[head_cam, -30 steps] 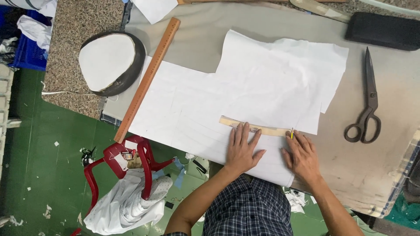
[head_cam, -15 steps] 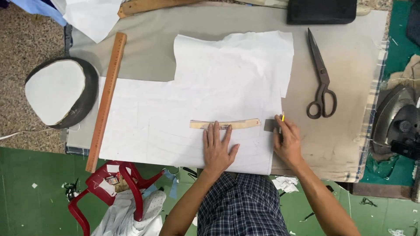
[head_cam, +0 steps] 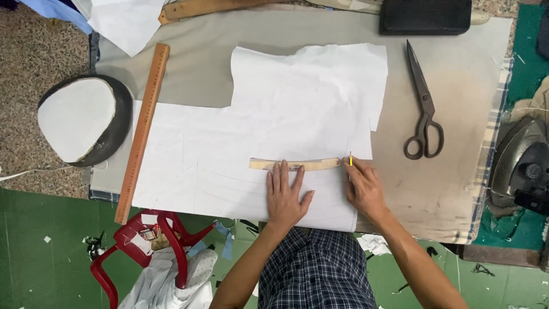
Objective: The person uses a pencil and a ruler to draw straight lines on a large white paper pattern. They then use a curved ruler to draw curved lines on the pattern. Finally, they use scissors to cut the pattern along the drawn lines.
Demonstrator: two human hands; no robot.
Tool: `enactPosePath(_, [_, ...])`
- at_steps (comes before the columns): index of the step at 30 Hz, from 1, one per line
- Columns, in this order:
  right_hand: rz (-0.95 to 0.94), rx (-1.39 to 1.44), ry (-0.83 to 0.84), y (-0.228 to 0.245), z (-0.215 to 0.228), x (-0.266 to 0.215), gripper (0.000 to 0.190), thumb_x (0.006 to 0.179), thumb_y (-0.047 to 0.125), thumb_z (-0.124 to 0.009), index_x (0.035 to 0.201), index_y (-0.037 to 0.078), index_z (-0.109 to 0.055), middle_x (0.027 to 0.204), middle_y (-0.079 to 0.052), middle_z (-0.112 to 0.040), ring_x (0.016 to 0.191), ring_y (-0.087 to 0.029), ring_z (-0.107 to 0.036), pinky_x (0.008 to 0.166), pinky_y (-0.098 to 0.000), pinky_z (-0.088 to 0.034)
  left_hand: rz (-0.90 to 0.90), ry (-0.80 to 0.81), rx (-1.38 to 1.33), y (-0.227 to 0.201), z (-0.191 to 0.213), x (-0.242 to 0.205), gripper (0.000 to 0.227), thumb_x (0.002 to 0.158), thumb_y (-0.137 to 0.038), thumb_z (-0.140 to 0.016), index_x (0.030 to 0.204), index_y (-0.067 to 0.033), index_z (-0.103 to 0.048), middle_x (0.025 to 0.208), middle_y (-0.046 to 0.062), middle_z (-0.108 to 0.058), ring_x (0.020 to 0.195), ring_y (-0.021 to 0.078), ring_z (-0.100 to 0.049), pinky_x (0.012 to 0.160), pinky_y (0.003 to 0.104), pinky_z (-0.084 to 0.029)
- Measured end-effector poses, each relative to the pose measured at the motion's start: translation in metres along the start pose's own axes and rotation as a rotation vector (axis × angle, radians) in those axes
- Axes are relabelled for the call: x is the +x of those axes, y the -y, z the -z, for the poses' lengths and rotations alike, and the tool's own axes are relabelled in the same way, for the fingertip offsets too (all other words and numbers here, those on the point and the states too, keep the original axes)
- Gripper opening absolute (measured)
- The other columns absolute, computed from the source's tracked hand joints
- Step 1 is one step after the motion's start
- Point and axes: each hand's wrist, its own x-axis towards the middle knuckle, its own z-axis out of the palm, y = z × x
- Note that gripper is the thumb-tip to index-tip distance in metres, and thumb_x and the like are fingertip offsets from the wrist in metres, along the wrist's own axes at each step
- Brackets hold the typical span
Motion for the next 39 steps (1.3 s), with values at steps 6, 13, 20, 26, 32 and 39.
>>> enactPosePath(6, [0.126, -0.028, -0.001, 0.017, 0.009, 0.022, 0.037, 0.085, 0.003, -0.07, 0.122, 0.008, -0.069, 0.122, -0.007, -0.076, 0.122, -0.027, -0.067, 0.098, -0.0381, -0.052, -0.012, -0.044, -0.013, 0.002, 0.004, 0.004, 0.063, 0.099, -0.055, -0.047, 0.147, -0.0147, -0.053, 0.147, 0.032, -0.043, 0.143, 0.0504, -0.036, 0.115, 0.064, -0.024])
enactPosePath(13, [0.172, -0.029, -0.013, 0.017, 0.006, 0.017, 0.037, 0.085, 0.002, -0.071, 0.121, 0.007, -0.069, 0.123, -0.008, -0.076, 0.123, -0.027, -0.067, 0.102, -0.0387, -0.05, 0.015, -0.069, -0.008, 0.002, 0.004, -0.001, 0.063, 0.097, -0.055, -0.049, 0.145, -0.0149, -0.055, 0.144, 0.032, -0.047, 0.141, 0.0507, -0.04, 0.114, 0.064, -0.027])
enactPosePath(20, [0.155, -0.058, 0.005, 0.02, 0.006, 0.017, 0.034, 0.089, 0.004, -0.069, 0.123, 0.007, -0.069, 0.124, -0.008, -0.076, 0.125, -0.027, -0.067, 0.1, -0.0378, -0.05, 0.03, -0.098, -0.09, 0.004, 0.011, -0.001, 0.059, 0.097, -0.052, -0.05, 0.144, -0.0156, -0.056, 0.142, 0.033, -0.046, 0.14, 0.0527, -0.041, 0.114, 0.065, -0.028])
enactPosePath(26, [0.056, 0.019, -0.013, 0.012, 0.005, 0.01, 0.038, 0.089, 0.0, -0.068, 0.127, 0.003, -0.067, 0.127, -0.012, -0.075, 0.124, -0.03, -0.066, 0.099, -0.0402, -0.051, 0.02, -0.106, -0.094, 0.006, 0.006, -0.002, 0.058, 0.098, -0.052, -0.051, 0.144, -0.0166, -0.056, 0.141, 0.032, -0.046, 0.139, 0.0517, -0.043, 0.114, 0.064, -0.03])
enactPosePath(32, [-0.2, 0.239, -0.169, -0.013, 0.019, 0.007, 0.039, 0.095, -0.008, -0.06, 0.135, -0.007, -0.059, 0.127, -0.02, -0.069, 0.12, -0.037, -0.065, 0.096, -0.0446, -0.054, -0.002, -0.025, -0.077, 0.004, 0.0, 0.0, 0.059, 0.097, -0.052, -0.054, 0.145, -0.0172, -0.056, 0.142, 0.031, -0.044, 0.14, 0.0513, -0.039, 0.115, 0.063, -0.027])
enactPosePath(39, [-0.146, 0.132, -0.179, -0.016, 0.016, -0.006, 0.041, 0.09, -0.007, -0.068, 0.13, -0.003, -0.067, 0.122, -0.016, -0.07, 0.117, -0.035, -0.067, 0.092, -0.0417, -0.056, -0.003, -0.021, -0.026, 0.001, 0.0, 0.001, 0.059, 0.098, -0.052, -0.051, 0.144, -0.0157, -0.056, 0.142, 0.031, -0.044, 0.142, 0.0499, -0.037, 0.116, 0.061, -0.025])
